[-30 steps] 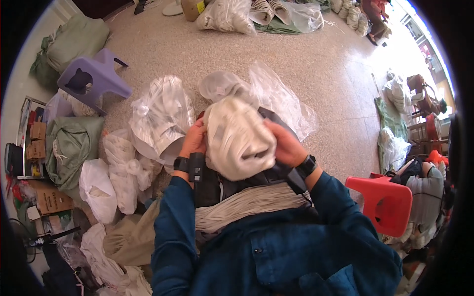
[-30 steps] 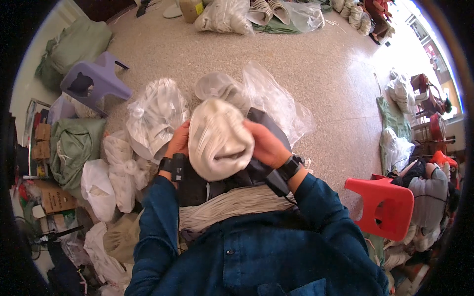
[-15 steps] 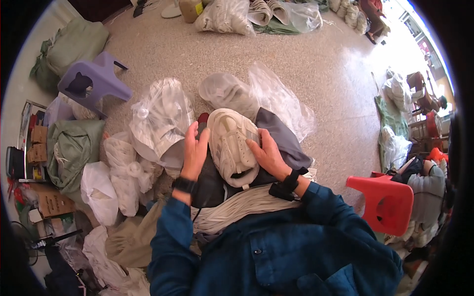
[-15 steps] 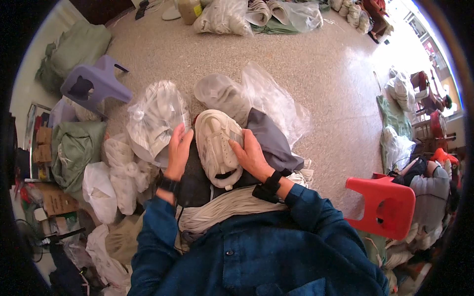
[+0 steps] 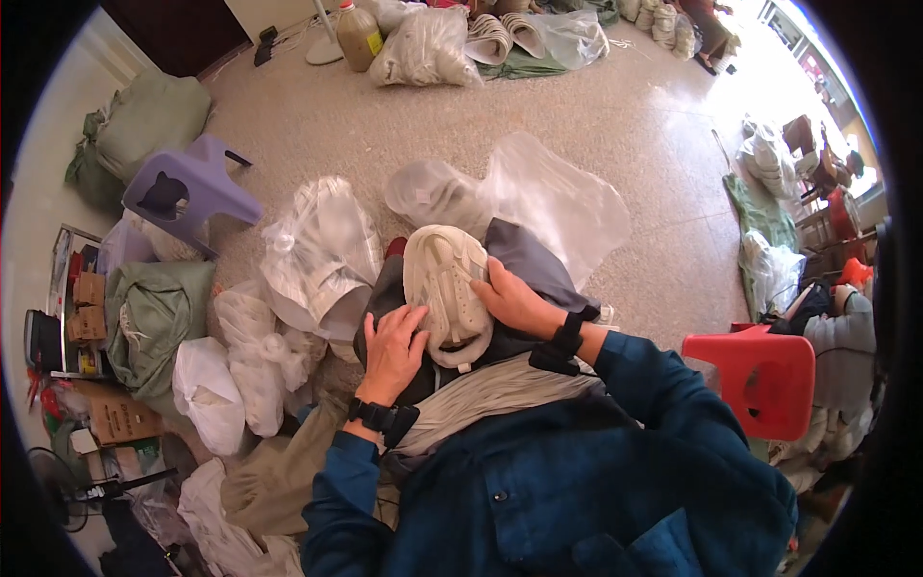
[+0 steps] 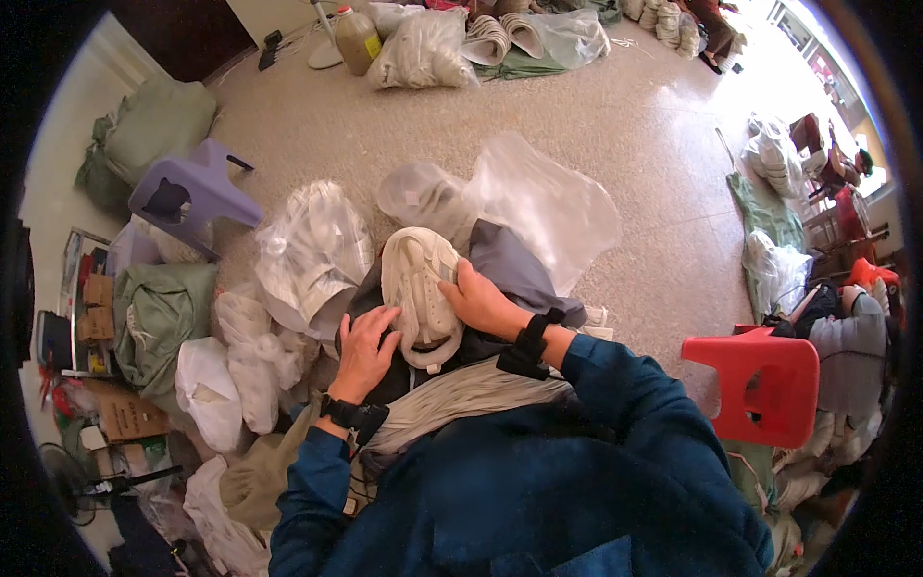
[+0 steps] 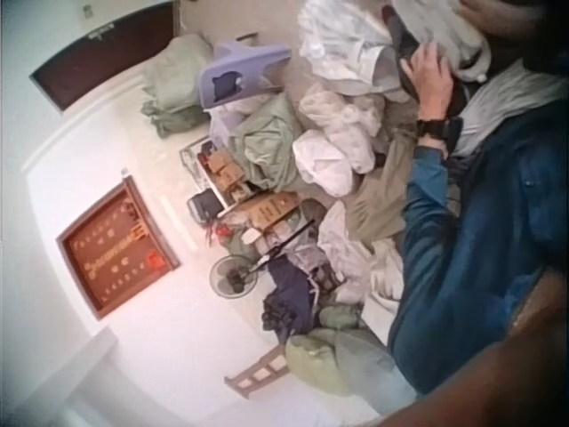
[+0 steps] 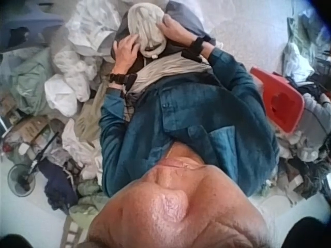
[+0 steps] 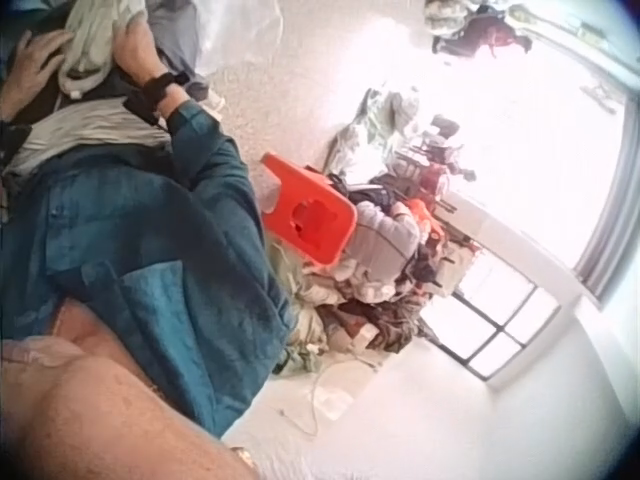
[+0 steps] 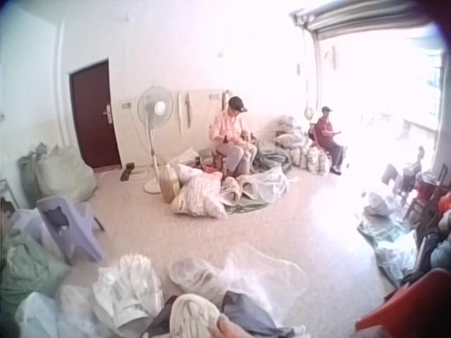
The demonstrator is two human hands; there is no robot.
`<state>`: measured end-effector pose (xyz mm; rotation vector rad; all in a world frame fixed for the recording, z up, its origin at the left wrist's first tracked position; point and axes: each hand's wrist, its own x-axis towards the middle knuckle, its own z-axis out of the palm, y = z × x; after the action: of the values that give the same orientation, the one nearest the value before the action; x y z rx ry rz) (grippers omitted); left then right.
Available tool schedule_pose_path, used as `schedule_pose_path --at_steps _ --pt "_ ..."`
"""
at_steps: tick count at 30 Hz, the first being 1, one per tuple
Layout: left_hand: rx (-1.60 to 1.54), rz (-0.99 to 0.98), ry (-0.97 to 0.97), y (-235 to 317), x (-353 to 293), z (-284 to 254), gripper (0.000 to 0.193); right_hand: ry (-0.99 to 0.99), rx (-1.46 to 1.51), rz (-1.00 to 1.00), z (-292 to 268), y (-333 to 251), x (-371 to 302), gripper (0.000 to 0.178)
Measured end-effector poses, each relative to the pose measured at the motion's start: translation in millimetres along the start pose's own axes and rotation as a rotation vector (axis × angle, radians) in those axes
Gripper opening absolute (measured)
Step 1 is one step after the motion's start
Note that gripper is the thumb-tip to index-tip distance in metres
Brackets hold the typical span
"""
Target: Lacing a white athletic shoe while sitting in a workshop environment.
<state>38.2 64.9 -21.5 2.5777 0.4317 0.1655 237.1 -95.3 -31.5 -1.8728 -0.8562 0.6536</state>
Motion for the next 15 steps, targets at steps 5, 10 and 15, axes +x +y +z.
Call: schedule_pose_path --at_steps 5,10,15 --pt "-0.025 -0.077 0.051 38.9 -6.5 7.8 0.057 0.283 -0.481 -0.477 -3.5 -24.2 -13.1 0.044" --pt "0.224 -0.019 0.169 29.4 -10.9 22.9 0.052 -0.079 -0.627 -0.331 -14.7 -42.5 -43.3 0.056" --pt "0.224 -0.057 0.117 22.4 5.3 20.4 0.045 -0.036 -0.584 -0.307 5.4 -15.4 -35.5 0.044"
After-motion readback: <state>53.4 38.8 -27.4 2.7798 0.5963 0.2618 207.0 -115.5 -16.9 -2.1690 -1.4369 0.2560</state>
